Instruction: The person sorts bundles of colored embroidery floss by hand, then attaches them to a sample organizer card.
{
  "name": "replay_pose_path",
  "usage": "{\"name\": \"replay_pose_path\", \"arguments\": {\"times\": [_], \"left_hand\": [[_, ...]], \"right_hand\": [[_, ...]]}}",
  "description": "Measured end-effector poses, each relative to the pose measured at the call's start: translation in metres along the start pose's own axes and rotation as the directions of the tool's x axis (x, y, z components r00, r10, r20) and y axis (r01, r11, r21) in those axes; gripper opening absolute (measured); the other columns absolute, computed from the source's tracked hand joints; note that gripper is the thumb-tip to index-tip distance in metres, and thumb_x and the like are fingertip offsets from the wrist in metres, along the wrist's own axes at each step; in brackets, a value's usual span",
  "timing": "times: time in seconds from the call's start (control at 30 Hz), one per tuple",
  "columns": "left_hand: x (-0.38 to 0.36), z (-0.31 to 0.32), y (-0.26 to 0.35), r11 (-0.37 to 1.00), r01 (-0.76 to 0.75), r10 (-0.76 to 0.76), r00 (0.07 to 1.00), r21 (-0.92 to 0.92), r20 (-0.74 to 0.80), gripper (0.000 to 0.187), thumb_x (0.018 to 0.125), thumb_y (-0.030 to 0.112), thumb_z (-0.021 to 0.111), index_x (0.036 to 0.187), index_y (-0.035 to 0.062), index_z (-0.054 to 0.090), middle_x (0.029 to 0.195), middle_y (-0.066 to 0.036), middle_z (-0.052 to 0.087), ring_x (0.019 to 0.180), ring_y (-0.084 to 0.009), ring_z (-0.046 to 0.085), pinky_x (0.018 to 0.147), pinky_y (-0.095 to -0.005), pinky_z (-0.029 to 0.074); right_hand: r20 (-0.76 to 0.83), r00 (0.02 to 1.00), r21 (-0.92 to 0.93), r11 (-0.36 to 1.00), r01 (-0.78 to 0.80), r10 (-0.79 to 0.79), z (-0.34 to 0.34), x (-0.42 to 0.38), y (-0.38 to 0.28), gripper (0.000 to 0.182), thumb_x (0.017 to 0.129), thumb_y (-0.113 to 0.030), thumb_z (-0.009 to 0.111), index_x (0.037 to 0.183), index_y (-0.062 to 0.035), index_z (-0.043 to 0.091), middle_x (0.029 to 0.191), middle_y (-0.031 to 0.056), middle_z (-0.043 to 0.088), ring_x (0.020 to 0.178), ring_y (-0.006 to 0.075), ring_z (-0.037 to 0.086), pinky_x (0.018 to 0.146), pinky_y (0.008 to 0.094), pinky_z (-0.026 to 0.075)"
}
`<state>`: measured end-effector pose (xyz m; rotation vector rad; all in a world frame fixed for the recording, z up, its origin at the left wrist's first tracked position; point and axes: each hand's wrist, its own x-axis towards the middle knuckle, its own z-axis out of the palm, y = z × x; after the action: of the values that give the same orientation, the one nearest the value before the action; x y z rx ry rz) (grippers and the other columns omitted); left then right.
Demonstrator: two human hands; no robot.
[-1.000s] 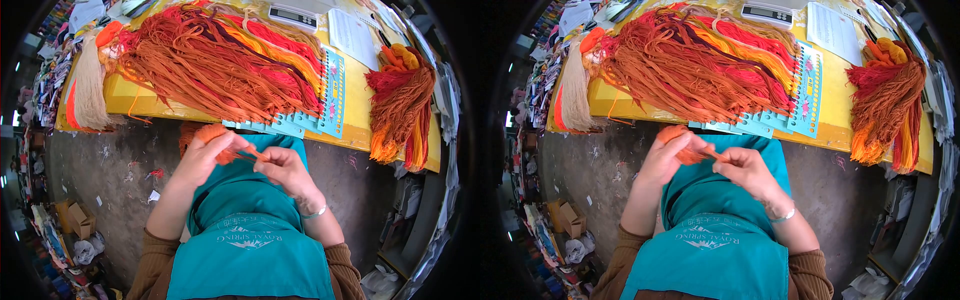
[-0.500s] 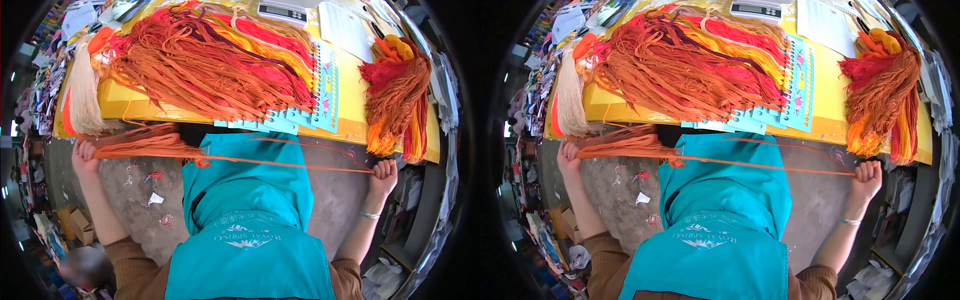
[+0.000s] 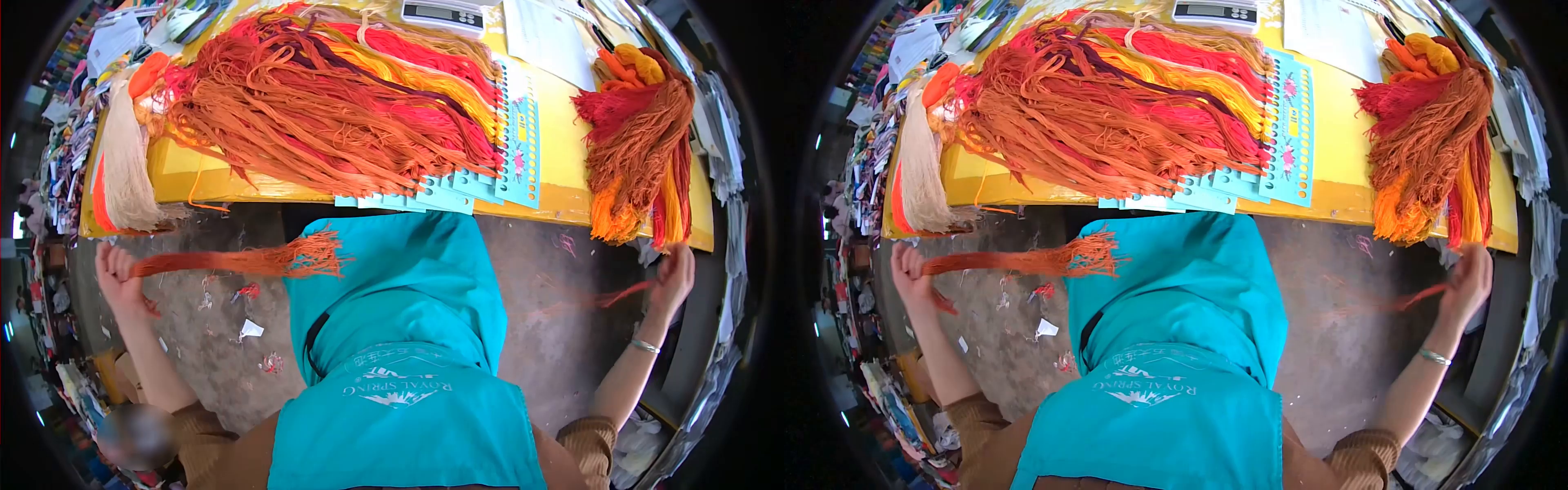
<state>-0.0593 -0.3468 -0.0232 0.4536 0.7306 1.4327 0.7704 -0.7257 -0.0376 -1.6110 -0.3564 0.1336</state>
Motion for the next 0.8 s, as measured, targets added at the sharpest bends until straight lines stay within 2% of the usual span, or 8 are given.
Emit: {"name": "replay_pose_path", "arguments": {"times": [0.1, 0.17, 0.23, 0.37, 0.5, 0.6, 0.77, 0.8], "left_hand": [[-0.040, 0.074, -0.102, 0.963, 0.235, -0.197, 0.947, -0.129, 0.254, 0.018, 0.102, 0.018, 0.043, 0.105, 0.0045, 0.054, 0.054, 0.005, 0.029, 0.041, -0.0036, 0.020, 0.037, -0.0217, 0.018], [-0.066, 0.108, -0.163, 0.895, 0.392, -0.292, 0.875, -0.211, 0.387, 0.042, 0.103, 0.024, 0.040, 0.141, 0.0062, 0.043, 0.056, 0.004, 0.032, 0.041, -0.0034, 0.023, 0.036, -0.0202, 0.020], [-0.085, 0.136, -0.215, 0.786, 0.579, -0.370, 0.722, -0.216, 0.585, 0.043, 0.104, 0.027, 0.039, 0.144, 0.0104, 0.039, 0.058, 0.002, 0.035, 0.041, -0.0050, 0.026, 0.038, -0.0220, 0.022], [-0.122, 0.193, -0.280, 0.689, 0.711, -0.636, 0.503, 0.138, 0.585, 0.049, 0.094, 0.010, 0.053, 0.142, 0.0097, 0.042, 0.059, 0.005, 0.032, 0.043, -0.0024, 0.026, 0.038, -0.0197, 0.020], [-0.140, 0.233, -0.310, 0.694, 0.390, -0.719, 0.425, 0.605, 0.550, 0.044, 0.093, 0.011, 0.059, 0.135, 0.0047, 0.048, 0.066, 0.006, 0.047, 0.055, -0.0015, 0.040, 0.047, -0.0186, 0.029], [-0.151, 0.239, -0.327, 0.723, 0.227, -0.672, 0.449, 0.653, 0.588, 0.023, 0.097, 0.021, 0.058, 0.114, 0.0046, 0.060, 0.070, 0.005, 0.053, 0.060, -0.0023, 0.045, 0.054, -0.0194, 0.036], [-0.146, 0.231, -0.339, 0.726, 0.115, -0.625, 0.521, 0.678, 0.582, 0.019, 0.098, 0.021, 0.057, 0.101, 0.0038, 0.065, 0.069, 0.004, 0.053, 0.060, -0.0034, 0.046, 0.053, -0.0207, 0.037], [-0.144, 0.229, -0.340, 0.696, 0.041, -0.617, 0.545, 0.716, 0.568, 0.020, 0.099, 0.022, 0.056, 0.099, 0.0033, 0.065, 0.068, 0.004, 0.052, 0.059, -0.0038, 0.046, 0.053, -0.0212, 0.037]], "right_hand": [[0.284, 0.956, -0.018, 0.997, -0.071, 0.073, 0.097, -0.075, -0.026, 0.020, 0.095, -0.014, 0.053, 0.083, -0.0024, 0.063, 0.093, 0.0102, 0.066, 0.065, 0.0076, 0.051, 0.058, 0.0157, 0.038], [0.619, 0.781, 0.028, 0.992, -0.121, 0.078, 0.124, -0.102, -0.028, 0.022, 0.093, -0.018, 0.052, 0.079, -0.0048, 0.062, 0.111, 0.0153, 0.066, 0.087, 0.0120, 0.057, 0.080, 0.0253, 0.044], [0.745, 0.659, 0.059, 0.973, -0.222, 0.105, 0.158, -0.129, -0.036, 0.022, 0.091, -0.019, 0.053, 0.075, -0.0050, 0.062, 0.118, 0.0179, 0.065, 0.092, 0.0139, 0.057, 0.088, 0.0288, 0.043], [0.932, 0.361, 0.177, 0.902, -0.393, -0.025, 0.201, -0.163, -0.044, 0.026, 0.093, -0.024, 0.058, 0.079, -0.0035, 0.065, 0.137, 0.0179, 0.052, 0.120, 0.0196, 0.052, 0.101, 0.0345, 0.039], [0.966, 0.238, 0.176, 0.922, -0.344, -0.096, 0.218, -0.181, -0.042, 0.025, 0.093, -0.024, 0.061, 0.077, -0.0054, 0.066, 0.143, 0.0166, 0.047, 0.135, 0.0266, 0.039, 0.111, 0.0420, 0.029], [0.962, 0.241, 0.200, 0.935, -0.294, -0.130, 0.221, -0.189, -0.042, 0.024, 0.094, -0.023, 0.060, 0.078, -0.0057, 0.066, 0.137, 0.0170, 0.053, 0.141, 0.0304, 0.030, 0.113, 0.0477, 0.023], [0.944, 0.317, 0.264, 0.788, -0.557, -0.092, 0.215, -0.186, -0.028, 0.023, 0.093, -0.021, 0.060, 0.076, -0.0058, 0.061, 0.116, 0.0190, 0.065, 0.131, 0.0322, 0.044, 0.108, 0.0475, 0.033], [0.929, 0.360, 0.287, 0.786, -0.547, -0.088, 0.215, -0.187, -0.026, 0.024, 0.094, -0.020, 0.059, 0.075, -0.0060, 0.058, 0.098, 0.0155, 0.068, 0.120, 0.0319, 0.055, 0.101, 0.0456, 0.041]]}}
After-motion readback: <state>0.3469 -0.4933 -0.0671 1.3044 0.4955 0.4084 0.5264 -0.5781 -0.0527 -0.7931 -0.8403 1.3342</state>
